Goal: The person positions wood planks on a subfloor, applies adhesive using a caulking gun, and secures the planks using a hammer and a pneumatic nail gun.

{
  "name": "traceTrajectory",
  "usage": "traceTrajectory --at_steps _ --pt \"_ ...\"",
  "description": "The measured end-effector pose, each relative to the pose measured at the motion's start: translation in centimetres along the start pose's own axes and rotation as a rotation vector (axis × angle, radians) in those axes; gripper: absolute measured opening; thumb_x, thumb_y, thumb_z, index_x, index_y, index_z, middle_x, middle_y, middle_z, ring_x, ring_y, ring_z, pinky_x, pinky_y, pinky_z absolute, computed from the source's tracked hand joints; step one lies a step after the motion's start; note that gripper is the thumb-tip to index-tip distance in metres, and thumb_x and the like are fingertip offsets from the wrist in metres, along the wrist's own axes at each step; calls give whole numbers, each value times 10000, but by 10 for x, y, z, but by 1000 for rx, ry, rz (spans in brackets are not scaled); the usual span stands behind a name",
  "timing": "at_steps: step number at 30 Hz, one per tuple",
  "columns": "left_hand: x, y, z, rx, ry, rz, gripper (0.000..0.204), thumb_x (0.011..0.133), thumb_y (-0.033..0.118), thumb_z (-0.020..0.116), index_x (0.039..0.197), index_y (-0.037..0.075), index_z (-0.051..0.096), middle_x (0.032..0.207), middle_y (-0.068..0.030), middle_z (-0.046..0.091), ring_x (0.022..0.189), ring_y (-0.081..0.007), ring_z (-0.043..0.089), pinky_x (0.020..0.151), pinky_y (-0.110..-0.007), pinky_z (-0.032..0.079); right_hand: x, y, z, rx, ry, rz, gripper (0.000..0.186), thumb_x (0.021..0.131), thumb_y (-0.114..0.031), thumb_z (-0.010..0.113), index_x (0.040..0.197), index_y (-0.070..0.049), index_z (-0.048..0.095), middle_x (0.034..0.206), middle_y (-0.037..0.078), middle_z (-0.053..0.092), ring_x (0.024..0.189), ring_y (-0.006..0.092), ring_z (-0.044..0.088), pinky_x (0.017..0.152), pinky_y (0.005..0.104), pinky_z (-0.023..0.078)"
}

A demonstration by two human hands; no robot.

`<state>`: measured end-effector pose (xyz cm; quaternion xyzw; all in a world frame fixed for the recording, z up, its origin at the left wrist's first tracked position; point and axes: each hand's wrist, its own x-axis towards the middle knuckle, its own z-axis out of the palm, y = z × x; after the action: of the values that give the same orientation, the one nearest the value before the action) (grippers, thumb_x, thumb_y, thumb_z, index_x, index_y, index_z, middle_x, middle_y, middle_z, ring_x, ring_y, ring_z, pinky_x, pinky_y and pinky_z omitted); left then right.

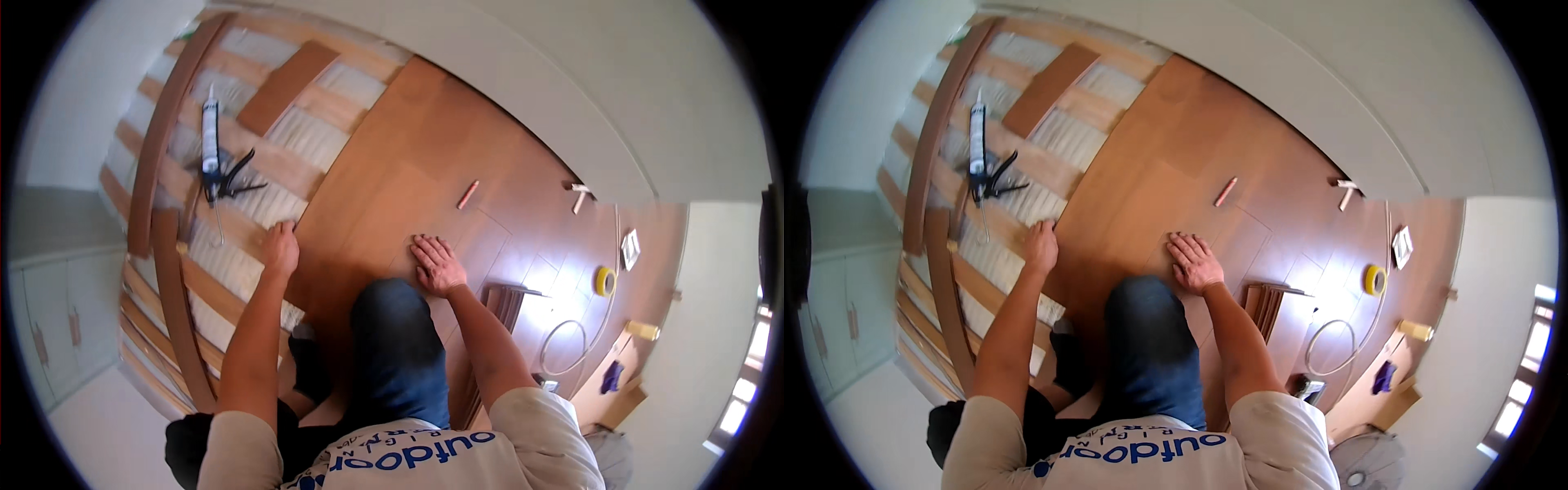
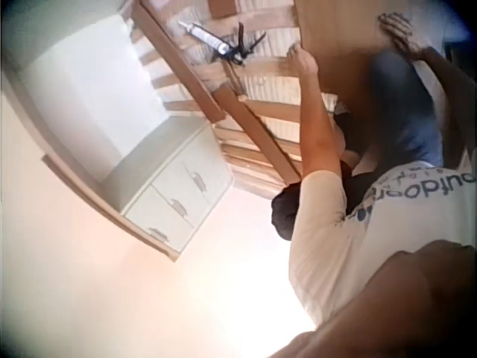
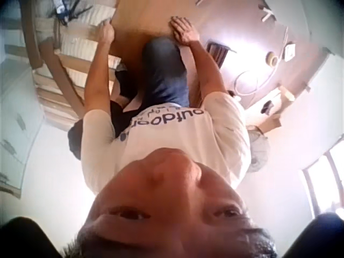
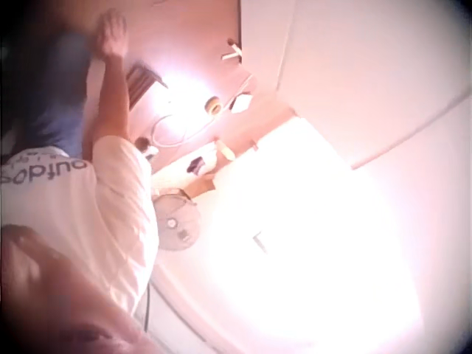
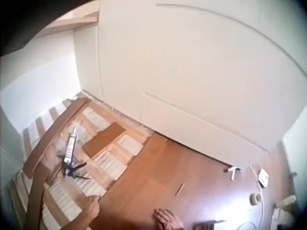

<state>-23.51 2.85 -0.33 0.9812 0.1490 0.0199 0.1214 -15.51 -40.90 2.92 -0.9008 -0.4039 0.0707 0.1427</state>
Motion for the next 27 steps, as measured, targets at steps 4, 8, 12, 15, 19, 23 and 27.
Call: traceTrajectory --at_steps 4,8,12,15,19,23,27 --pt "39 -27 -39 -139 -292 16 454 950 53 518 1390 93 619 1330 -233 656 1254 -419 609 1082 -504 482 -9 10 -5 56 107 -31 626 901 -266 675 1497 -128 544 1626 78 472 1511 268 422 1273 477 295" --pt "95 -107 -169 -352 -364 -5 414 1017 71 515 1419 43 610 1318 -217 677 1191 -328 667 1076 -418 504 -22 18 15 118 211 -122 585 886 -252 670 1449 -123 577 1581 88 524 1464 274 483 1248 490 338" --pt "62 -110 -351 26 -216 252 408 1093 154 477 1445 -30 573 1415 -209 638 1318 -325 603 1144 -396 439 -25 3 34 130 296 -95 569 885 -235 652 1442 -139 580 1572 84 532 1459 268 486 1228 494 356" --pt "7 -114 -385 -63 -248 123 429 1100 203 504 1459 -26 552 1443 -199 611 1311 -311 600 1143 -382 437 -43 -12 48 48 405 93 505 883 -212 642 1382 -137 627 1533 78 566 1456 254 483 1210 487 370" --pt "-89 -192 -320 -640 -478 -171 442 1099 223 543 1502 42 524 1366 -138 618 1204 -256 609 1063 -368 489 -70 -59 24 560 399 600 366 910 -163 628 1254 -76 715 1282 162 695 1222 331 646 1078 439 495" --pt "-218 -119 -334 -848 -553 -461 466 1071 212 578 1506 56 517 1313 -140 628 1131 -252 636 1000 -360 528 -121 -123 -90 662 660 651 344 901 -74 635 1237 -77 708 1215 197 716 1137 392 671 976 446 552" --pt "-304 -67 -343 -861 -756 -542 463 1072 218 571 1504 60 520 1330 -143 621 1156 -257 623 1012 -370 517 -294 -63 -123 500 684 1027 386 944 42 578 1312 -49 649 1271 154 690 1214 303 651 1006 393 539"
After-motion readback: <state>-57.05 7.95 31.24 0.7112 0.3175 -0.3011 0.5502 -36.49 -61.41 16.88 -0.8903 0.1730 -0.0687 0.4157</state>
